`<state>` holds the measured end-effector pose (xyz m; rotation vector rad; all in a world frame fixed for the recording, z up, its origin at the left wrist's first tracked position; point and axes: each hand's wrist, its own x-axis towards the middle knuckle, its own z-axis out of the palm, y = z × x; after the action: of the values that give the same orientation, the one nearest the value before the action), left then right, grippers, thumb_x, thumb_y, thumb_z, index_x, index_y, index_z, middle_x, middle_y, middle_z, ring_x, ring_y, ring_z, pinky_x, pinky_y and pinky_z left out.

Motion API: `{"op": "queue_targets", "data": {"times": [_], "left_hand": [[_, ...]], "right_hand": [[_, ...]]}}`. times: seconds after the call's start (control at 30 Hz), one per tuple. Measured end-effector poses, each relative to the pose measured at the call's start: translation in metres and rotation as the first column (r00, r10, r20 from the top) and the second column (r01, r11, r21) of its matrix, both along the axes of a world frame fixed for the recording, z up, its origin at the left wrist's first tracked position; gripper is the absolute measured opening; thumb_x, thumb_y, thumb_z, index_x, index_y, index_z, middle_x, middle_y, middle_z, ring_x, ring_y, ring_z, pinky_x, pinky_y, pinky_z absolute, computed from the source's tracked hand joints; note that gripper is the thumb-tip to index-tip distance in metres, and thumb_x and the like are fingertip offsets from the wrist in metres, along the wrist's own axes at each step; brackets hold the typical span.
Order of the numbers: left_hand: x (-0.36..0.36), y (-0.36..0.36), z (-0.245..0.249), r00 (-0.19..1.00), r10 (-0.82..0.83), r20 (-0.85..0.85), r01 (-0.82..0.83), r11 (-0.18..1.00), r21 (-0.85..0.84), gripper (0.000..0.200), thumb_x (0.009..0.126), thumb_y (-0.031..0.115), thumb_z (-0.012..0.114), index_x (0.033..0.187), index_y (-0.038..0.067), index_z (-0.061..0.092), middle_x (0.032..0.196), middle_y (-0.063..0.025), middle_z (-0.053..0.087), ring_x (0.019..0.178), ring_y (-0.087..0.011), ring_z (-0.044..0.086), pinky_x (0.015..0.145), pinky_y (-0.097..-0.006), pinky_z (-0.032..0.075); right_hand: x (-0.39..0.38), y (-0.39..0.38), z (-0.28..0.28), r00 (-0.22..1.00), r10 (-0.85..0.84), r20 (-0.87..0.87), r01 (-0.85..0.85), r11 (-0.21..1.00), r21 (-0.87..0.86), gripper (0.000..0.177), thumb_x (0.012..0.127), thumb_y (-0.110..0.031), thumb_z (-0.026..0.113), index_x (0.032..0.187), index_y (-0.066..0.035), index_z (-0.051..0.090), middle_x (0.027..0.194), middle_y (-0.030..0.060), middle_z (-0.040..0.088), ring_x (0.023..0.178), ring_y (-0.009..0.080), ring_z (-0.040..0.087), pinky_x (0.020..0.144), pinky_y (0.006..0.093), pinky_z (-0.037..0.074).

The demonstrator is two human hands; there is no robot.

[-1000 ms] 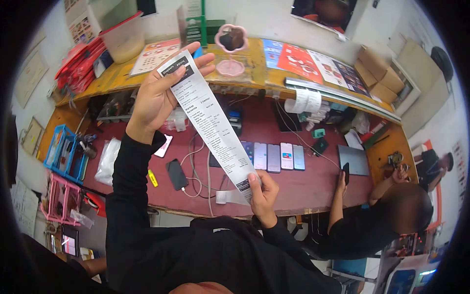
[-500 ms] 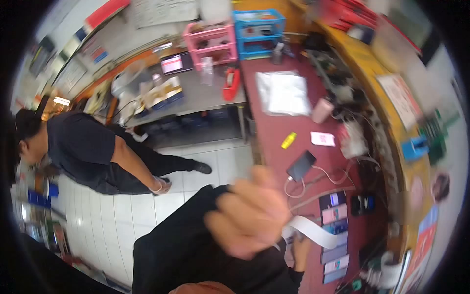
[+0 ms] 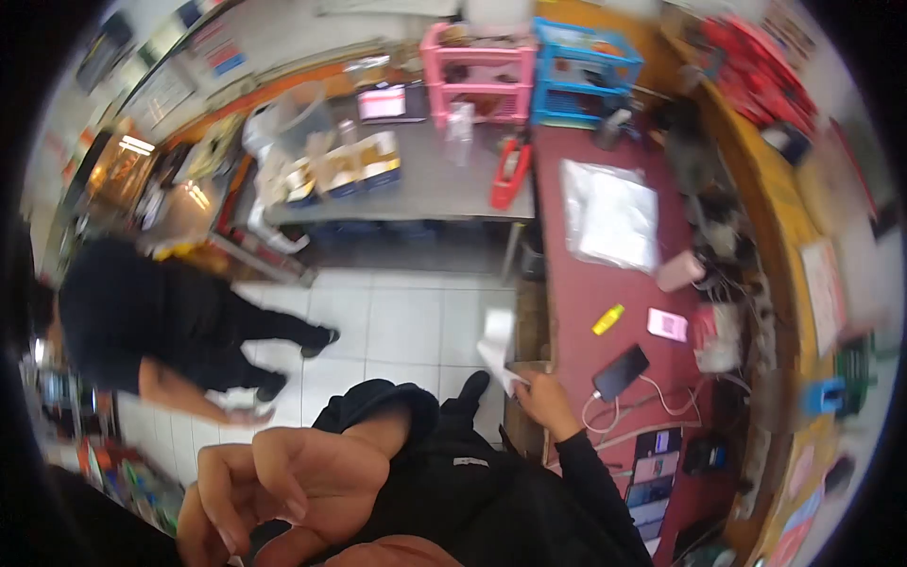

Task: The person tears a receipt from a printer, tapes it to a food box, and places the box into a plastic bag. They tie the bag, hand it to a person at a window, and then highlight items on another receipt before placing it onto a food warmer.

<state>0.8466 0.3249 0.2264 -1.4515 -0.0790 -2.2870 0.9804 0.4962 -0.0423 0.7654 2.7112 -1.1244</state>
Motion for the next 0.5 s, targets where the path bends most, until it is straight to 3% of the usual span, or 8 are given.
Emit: {"op": "queue_targets", "data": {"times": [0.03,0.13,0.2,0.27,0.3,0.4,0.43,0.5], "left_hand": [[0.005,0.006,0.005,0.997,-0.073,0.036,0.075,0.995,-0.067,0.021,0.093,0.022,0.061,0.113,0.026,0.066,0.123,0.0167,0.056,0.101,-0.0128,0.049,0.076,-0.0354,0.039],[0.016,0.029,0.007,0.868,-0.494,0.044,0.491,0.844,-0.215,0.021,0.092,0.021,0.062,0.112,0.026,0.065,0.116,0.0163,0.057,0.097,-0.0130,0.048,0.074,-0.0356,0.037],[0.020,0.052,0.005,0.670,-0.740,0.051,0.707,0.616,-0.346,0.021,0.092,0.021,0.062,0.112,0.026,0.063,0.110,0.0159,0.057,0.094,-0.0132,0.047,0.072,-0.0359,0.035],[0.048,0.080,0.022,0.449,-0.889,0.084,0.804,0.361,-0.472,0.021,0.092,0.021,0.062,0.112,0.026,0.062,0.109,0.0169,0.057,0.092,-0.0132,0.047,0.072,-0.0361,0.035],[0.088,0.083,0.036,0.377,-0.896,0.234,0.860,0.244,-0.448,0.015,0.091,0.020,0.062,0.105,0.024,0.061,0.103,0.0165,0.057,0.090,-0.0129,0.047,0.070,-0.0347,0.035],[0.180,0.123,0.030,-0.204,-0.976,-0.077,0.976,-0.208,0.056,0.014,0.089,0.022,0.064,0.103,0.023,0.062,0.099,0.0165,0.057,0.088,-0.0128,0.047,0.067,-0.0327,0.036],[0.191,0.112,0.029,-0.198,-0.977,0.075,0.980,-0.196,0.029,0.007,0.092,0.020,0.060,0.097,0.021,0.065,0.092,0.0118,0.058,0.084,-0.0098,0.048,0.066,-0.0340,0.040],[0.213,0.116,0.025,-0.284,-0.958,0.047,0.944,-0.287,-0.161,0.012,0.090,0.023,0.064,0.102,0.021,0.063,0.099,0.0142,0.058,0.088,-0.0119,0.048,0.066,-0.0329,0.039]], "right_hand": [[0.010,-0.001,0.003,0.995,-0.041,0.096,0.045,0.998,-0.045,0.026,0.085,-0.027,0.058,0.098,-0.006,0.066,0.084,0.0228,0.065,0.080,0.0411,0.063,0.070,0.0486,0.049],[0.069,-0.013,-0.020,0.985,-0.169,0.015,0.168,0.984,0.067,0.028,0.085,-0.030,0.058,0.099,-0.007,0.066,0.084,0.0222,0.066,0.080,0.0408,0.063,0.071,0.0501,0.049],[0.105,-0.027,0.003,0.928,-0.372,-0.015,0.372,0.928,0.009,0.029,0.085,-0.031,0.057,0.100,-0.007,0.066,0.085,0.0225,0.066,0.080,0.0406,0.063,0.071,0.0508,0.049],[0.150,-0.045,0.005,0.809,-0.587,0.002,0.586,0.808,0.059,0.027,0.086,-0.028,0.057,0.098,-0.005,0.065,0.087,0.0224,0.066,0.084,0.0419,0.064,0.074,0.0521,0.049],[0.177,-0.058,0.015,0.688,-0.726,-0.019,0.725,0.686,0.065,0.028,0.087,-0.029,0.057,0.099,-0.005,0.066,0.086,0.0225,0.066,0.082,0.0418,0.064,0.073,0.0509,0.050],[0.248,-0.098,0.029,0.288,-0.944,-0.164,0.957,0.277,0.085,0.029,0.088,-0.029,0.060,0.099,-0.004,0.067,0.084,0.0227,0.066,0.078,0.0415,0.064,0.070,0.0477,0.050],[0.275,-0.117,0.027,0.139,-0.954,-0.264,0.989,0.120,0.087,0.028,0.087,-0.028,0.062,0.098,-0.003,0.067,0.082,0.0228,0.066,0.076,0.0414,0.064,0.069,0.0470,0.050],[0.313,-0.156,0.030,-0.109,-0.887,-0.448,0.978,-0.177,0.113,0.025,0.086,-0.023,0.065,0.096,0.000,0.067,0.078,0.0221,0.066,0.074,0.0386,0.065,0.067,0.0442,0.049]]}}
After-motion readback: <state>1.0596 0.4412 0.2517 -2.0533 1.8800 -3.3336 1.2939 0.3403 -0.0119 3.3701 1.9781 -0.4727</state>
